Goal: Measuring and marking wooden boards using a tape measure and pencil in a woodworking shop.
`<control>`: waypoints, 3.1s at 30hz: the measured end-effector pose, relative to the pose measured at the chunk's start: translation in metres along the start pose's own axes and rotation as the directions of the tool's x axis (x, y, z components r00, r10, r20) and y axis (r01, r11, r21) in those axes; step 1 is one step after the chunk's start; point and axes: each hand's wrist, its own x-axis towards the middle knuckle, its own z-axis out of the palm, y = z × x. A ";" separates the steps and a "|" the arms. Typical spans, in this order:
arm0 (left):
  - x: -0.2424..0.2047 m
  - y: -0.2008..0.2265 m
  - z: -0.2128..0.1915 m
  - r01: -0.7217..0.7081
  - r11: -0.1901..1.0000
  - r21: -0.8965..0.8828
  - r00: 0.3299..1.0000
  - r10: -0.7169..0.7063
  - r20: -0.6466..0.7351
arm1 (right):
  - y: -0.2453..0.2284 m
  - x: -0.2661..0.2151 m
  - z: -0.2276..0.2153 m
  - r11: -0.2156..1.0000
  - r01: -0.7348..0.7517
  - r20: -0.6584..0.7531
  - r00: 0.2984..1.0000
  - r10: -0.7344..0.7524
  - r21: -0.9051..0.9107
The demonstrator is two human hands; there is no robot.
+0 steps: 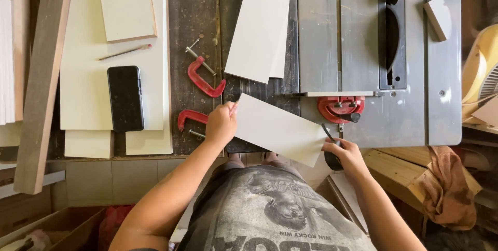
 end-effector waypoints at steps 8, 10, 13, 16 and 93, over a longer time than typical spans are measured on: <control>-0.057 0.072 -0.040 -0.238 0.971 -0.036 0.971 0.236 -0.048 | -0.016 -0.030 -0.004 0.993 0.040 0.219 0.976 -0.015 -0.109; -0.088 0.101 -0.048 -0.098 0.893 -0.440 0.842 0.310 0.442 | -0.012 -0.032 0.008 0.984 0.152 0.625 0.778 -0.063 -0.090; -0.091 0.115 -0.038 -0.060 0.928 -0.367 0.714 0.297 0.635 | -0.010 -0.038 0.037 0.941 0.329 0.701 0.691 -0.179 -0.084; -0.088 0.102 -0.029 -0.004 0.965 -0.263 0.708 0.189 0.680 | -0.019 -0.044 0.041 0.922 0.374 0.676 0.706 -0.213 -0.101; 0.029 -0.032 -0.079 0.214 0.641 -0.737 0.820 -0.528 -0.221 | -0.005 0.041 -0.014 0.683 0.133 0.191 0.982 0.010 -0.718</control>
